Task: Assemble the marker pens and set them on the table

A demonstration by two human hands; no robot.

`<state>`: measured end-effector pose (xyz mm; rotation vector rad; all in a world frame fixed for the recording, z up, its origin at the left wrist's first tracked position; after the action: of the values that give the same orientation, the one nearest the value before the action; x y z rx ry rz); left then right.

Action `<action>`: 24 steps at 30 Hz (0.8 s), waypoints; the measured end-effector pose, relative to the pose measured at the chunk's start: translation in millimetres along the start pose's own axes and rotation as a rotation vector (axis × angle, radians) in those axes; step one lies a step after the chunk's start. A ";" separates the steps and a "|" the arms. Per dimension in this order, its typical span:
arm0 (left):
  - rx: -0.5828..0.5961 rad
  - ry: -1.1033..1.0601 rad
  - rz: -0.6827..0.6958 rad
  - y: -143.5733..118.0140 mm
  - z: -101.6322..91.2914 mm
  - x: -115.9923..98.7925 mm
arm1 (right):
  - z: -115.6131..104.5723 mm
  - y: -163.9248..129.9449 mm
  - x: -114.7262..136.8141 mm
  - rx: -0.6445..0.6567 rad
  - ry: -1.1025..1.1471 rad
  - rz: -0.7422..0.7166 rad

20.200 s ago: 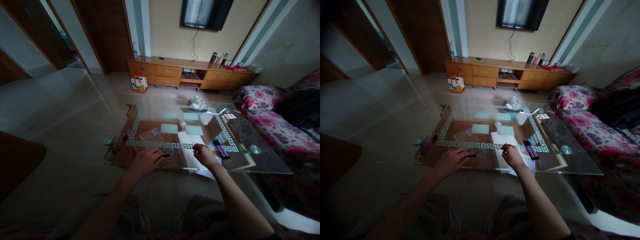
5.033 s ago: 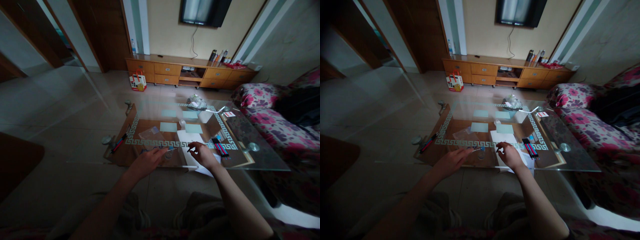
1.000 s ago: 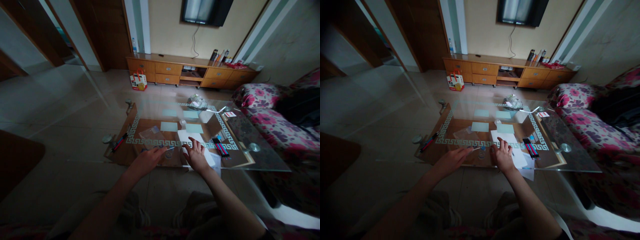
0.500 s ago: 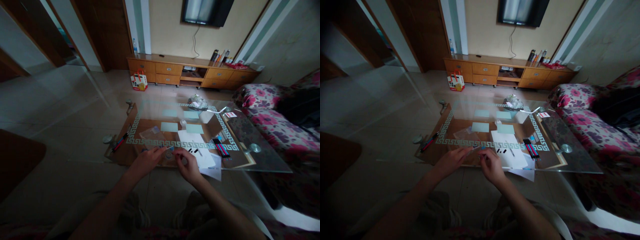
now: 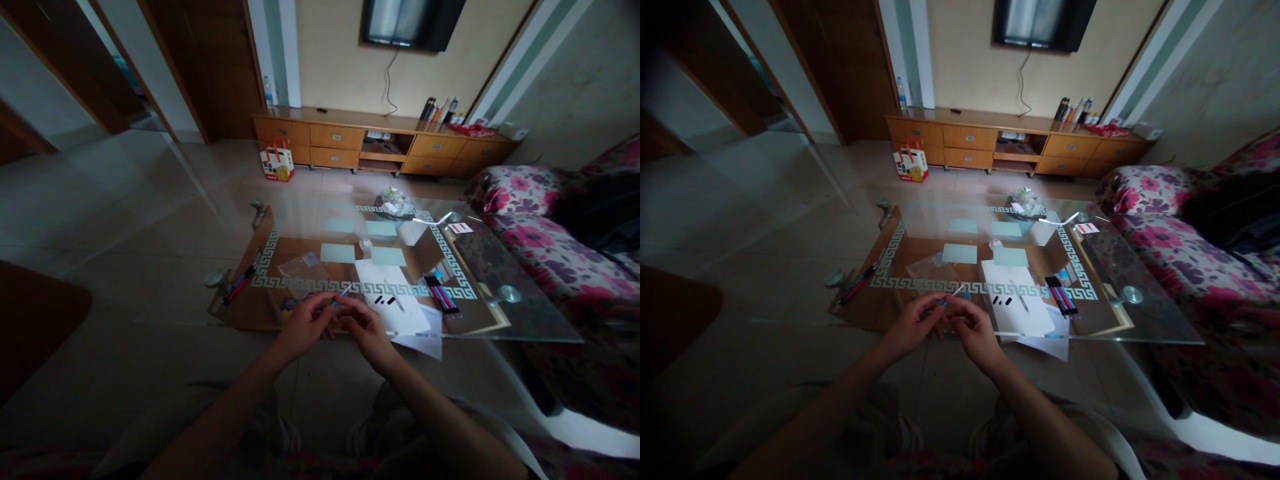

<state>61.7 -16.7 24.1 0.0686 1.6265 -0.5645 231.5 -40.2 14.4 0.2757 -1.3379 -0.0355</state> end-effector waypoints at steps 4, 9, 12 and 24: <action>-0.007 0.000 -0.002 0.6 -1.5 -0.2 | -0.1 0.6 -1.5 -0.016 0.012 0.008; -0.012 0.037 0.008 0.8 -2.5 -1.8 | -2.1 2.5 -2.5 -0.047 0.003 0.044; 0.011 0.055 0.002 0.7 -2.2 -1.6 | -2.8 4.2 1.8 -0.060 -0.001 0.051; -0.033 -0.004 -0.041 3.7 -8.2 2.5 | -28.5 20.5 0.0 -0.235 -0.066 -0.051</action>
<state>55.2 -10.9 20.7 0.0097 1.6360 -0.5684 256.2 -15.4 13.0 0.1106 -1.3779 -0.2448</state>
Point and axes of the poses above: each hand's wrist, its own y-axis towards the middle knuckle, its own z-axis out of the palm, x = y × z, the point moved 1 cm from there along y, towards the middle knuckle, and after that the axes turned 14 degrees about -z, right-handed, at the moved point
